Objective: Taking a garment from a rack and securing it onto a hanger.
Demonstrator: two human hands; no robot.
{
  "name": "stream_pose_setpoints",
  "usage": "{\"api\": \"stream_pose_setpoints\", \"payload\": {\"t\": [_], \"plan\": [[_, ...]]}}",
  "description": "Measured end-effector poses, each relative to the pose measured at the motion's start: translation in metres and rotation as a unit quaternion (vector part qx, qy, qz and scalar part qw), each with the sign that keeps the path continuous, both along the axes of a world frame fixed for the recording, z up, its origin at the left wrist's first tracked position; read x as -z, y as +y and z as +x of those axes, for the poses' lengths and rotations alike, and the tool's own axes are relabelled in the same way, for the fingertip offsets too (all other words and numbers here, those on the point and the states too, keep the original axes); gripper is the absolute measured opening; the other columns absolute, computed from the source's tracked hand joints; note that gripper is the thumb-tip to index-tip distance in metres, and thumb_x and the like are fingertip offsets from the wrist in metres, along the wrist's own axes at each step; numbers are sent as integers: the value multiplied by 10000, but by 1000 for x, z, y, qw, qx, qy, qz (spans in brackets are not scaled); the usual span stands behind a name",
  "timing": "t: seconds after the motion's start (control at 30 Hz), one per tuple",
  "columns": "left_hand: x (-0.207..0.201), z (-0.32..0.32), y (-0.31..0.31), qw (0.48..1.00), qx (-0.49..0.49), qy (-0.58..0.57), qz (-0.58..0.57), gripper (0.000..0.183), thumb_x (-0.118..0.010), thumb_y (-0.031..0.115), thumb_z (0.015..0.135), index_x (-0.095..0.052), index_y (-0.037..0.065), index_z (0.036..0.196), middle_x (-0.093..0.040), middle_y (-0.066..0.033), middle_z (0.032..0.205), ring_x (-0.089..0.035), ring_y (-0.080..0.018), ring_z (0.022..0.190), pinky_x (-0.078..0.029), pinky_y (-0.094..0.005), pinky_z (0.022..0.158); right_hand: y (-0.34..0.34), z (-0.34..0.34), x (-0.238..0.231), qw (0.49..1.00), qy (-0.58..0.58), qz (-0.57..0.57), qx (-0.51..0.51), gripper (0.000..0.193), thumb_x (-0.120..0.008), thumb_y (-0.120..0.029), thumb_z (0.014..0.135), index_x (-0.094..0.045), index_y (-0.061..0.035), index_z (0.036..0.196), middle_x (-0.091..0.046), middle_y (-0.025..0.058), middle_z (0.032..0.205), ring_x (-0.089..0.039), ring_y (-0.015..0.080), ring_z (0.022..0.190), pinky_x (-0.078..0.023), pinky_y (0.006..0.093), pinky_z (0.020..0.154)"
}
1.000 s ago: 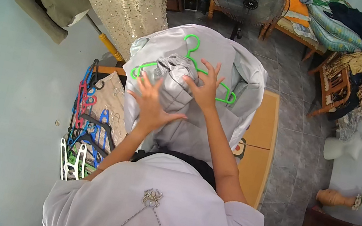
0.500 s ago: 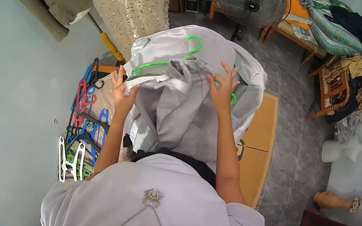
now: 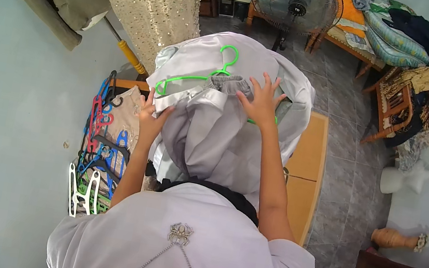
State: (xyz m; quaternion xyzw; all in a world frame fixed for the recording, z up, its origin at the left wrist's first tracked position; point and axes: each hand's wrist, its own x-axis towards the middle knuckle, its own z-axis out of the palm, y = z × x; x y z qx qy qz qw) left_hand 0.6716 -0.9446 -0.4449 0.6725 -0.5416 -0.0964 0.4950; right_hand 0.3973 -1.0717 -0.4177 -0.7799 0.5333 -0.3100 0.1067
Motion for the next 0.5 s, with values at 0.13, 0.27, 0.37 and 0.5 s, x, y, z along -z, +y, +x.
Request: {"api": "stream_pose_setpoints", "payload": {"t": [0.13,0.27,0.37,0.5], "plan": [[-2,-2,-2,1000,17,-9,-21,215,-750,256,684,-708,159,871,-313,-73,1422,-107,-443,1327,34,-736,891,-8,8,2,998,61,21,14,390,-663,-370,730,-594,-105,1008,-300,131,1356,-72,437,1318,-20,742,915],[-17,-18,1,997,-63,51,-15,199,-737,231,685,-709,144,862,-330,-116,1406,-92,-436,1332,64,-725,896,1,17,-7,998,-28,-2,52,284,-692,-346,709,-596,-87,774,-411,73,1285,-137,413,1318,10,733,923],[-17,-41,-2,994,-67,56,-72,169,-710,203,700,-670,42,734,-291,-141,1421,-67,-454,1328,60,-730,897,22,37,-23,994,-105,-4,39,286,-700,-330,705,-587,-67,710,-411,64,1283,-151,409,1317,8,728,927],[-44,-88,0,997,-58,34,-44,220,-689,170,745,-607,-34,735,-276,-228,1403,-35,-488,1315,-37,-568,1030,64,67,-36,985,-158,-67,12,268,-679,-312,735,-596,-58,719,-397,65,1303,-124,423,1322,3,706,946]]}}
